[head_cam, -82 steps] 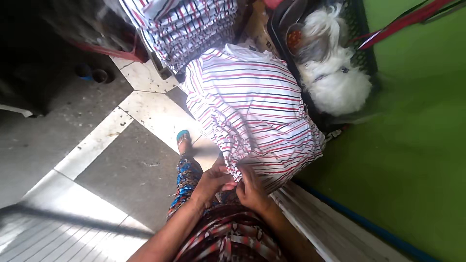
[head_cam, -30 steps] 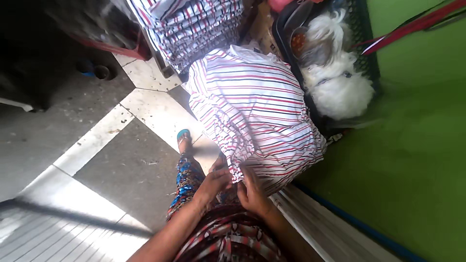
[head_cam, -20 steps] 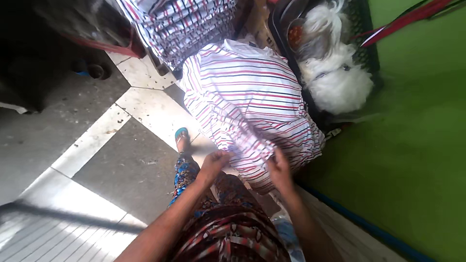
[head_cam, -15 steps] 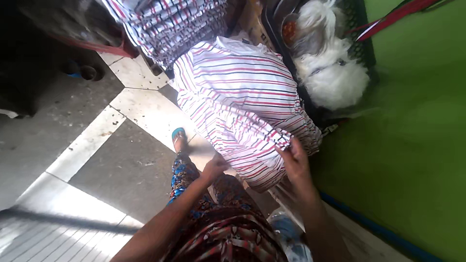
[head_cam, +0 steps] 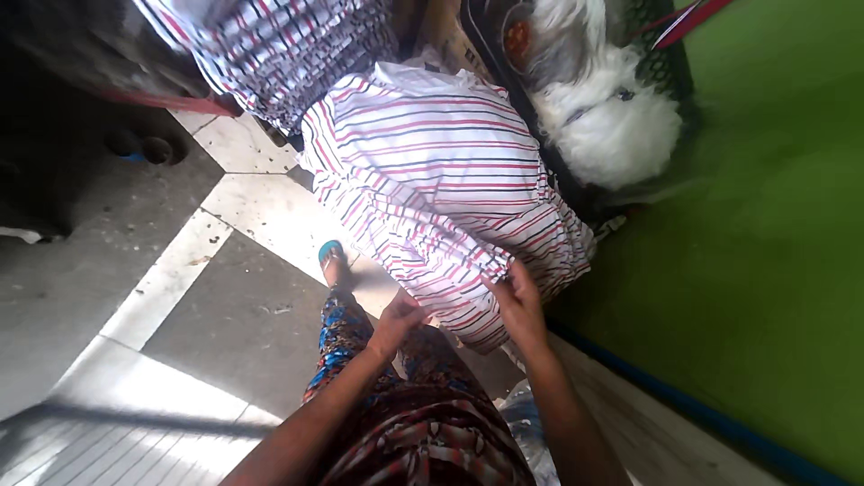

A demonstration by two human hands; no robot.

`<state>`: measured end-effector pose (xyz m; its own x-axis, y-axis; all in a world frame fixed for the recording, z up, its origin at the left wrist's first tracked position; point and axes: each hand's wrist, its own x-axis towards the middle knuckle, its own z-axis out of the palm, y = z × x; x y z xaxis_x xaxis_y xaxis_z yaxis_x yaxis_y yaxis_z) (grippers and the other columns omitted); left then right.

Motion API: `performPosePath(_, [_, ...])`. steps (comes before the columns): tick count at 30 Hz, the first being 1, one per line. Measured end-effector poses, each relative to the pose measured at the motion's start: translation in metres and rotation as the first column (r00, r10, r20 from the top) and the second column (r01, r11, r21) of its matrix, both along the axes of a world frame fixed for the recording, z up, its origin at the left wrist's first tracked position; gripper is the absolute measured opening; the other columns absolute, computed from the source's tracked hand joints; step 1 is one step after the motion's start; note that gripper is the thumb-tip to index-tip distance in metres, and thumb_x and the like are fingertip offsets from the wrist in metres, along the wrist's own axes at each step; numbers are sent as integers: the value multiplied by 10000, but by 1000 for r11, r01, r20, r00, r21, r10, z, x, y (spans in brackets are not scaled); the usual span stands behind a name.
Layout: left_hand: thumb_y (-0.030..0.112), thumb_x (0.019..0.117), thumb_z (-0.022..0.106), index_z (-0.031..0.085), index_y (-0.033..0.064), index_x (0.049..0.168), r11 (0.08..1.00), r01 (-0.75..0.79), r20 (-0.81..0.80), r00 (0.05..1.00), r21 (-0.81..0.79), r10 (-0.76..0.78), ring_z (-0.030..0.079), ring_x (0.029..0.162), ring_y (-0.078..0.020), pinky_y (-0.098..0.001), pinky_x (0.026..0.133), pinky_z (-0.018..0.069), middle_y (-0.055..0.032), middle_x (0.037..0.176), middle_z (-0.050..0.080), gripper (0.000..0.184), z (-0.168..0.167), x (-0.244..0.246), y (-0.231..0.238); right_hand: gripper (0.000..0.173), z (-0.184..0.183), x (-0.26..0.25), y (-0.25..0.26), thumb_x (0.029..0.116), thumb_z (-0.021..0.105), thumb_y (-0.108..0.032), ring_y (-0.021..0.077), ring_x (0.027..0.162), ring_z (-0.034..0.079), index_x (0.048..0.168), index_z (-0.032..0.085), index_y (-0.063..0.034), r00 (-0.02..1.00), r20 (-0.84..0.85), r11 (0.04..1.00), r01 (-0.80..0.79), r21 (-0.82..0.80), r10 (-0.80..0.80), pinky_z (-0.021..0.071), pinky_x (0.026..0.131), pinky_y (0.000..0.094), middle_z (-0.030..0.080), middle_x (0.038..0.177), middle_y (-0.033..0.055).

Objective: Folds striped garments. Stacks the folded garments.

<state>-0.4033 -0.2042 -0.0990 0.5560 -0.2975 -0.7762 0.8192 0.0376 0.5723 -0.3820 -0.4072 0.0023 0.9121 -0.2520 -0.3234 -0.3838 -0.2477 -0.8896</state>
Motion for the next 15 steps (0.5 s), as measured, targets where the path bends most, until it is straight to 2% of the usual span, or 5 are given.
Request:
performPosePath(3, [14, 987, 611, 507, -47, 1319, 998, 16, -136, 990, -65, -25, 656, 716, -86, -246, 703, 567, -38, 838, 672, 353, 14, 6, 0, 319, 6, 6, 4, 979, 598, -19, 41, 959, 657, 1275, 562, 93, 1000, -6, 1000, -18, -16, 18, 544, 867, 218, 683, 1072, 115])
performPosePath(7, [78, 1044, 527, 533, -35, 1349, 992, 83, -268, 962, 97, -54, 616, 745, -120, -268, 711, 537, -85, 907, 630, 325, 13, 11, -3, 356, 4, 6, 7, 981, 597, -37, 67, 991, 657, 1306, 551, 101, 997, -59, 998, -45, -32, 43, 538, 894, 235, 680, 1108, 150])
performPosePath(10, [59, 1017, 578, 436, -65, 1424, 972, 141, -219, 971, 189, -98, 620, 1053, -267, -406, 924, 512, -250, 1257, 595, 449, -17, 8, -2, 360, 0, 2, 9, 984, 594, -42, 53, 952, 646, 1305, 545, 113, 995, -81, 998, -55, -42, 51, 530, 862, 215, 676, 1076, 147])
performPosePath(13, [167, 931, 755, 451, -35, 1417, 941, 283, -78, 959, 187, -272, 655, 1105, -287, -440, 947, 541, -237, 1267, 624, 609, -42, 2, -7, 345, -1, 2, 10, 981, 590, -30, 44, 936, 639, 1291, 551, 115, 996, -75, 998, -42, -41, 39, 526, 850, 208, 672, 1059, 137])
performPosePath(15, [236, 950, 738, 549, -45, 1330, 928, 304, -18, 952, 216, -307, 659, 1056, -271, -443, 947, 528, -217, 1193, 653, 508, -49, -1, -11, 340, -2, 2, 11, 983, 591, -35, 39, 928, 638, 1289, 553, 109, 996, -79, 998, -48, -48, 44, 526, 845, 208, 674, 1047, 124])
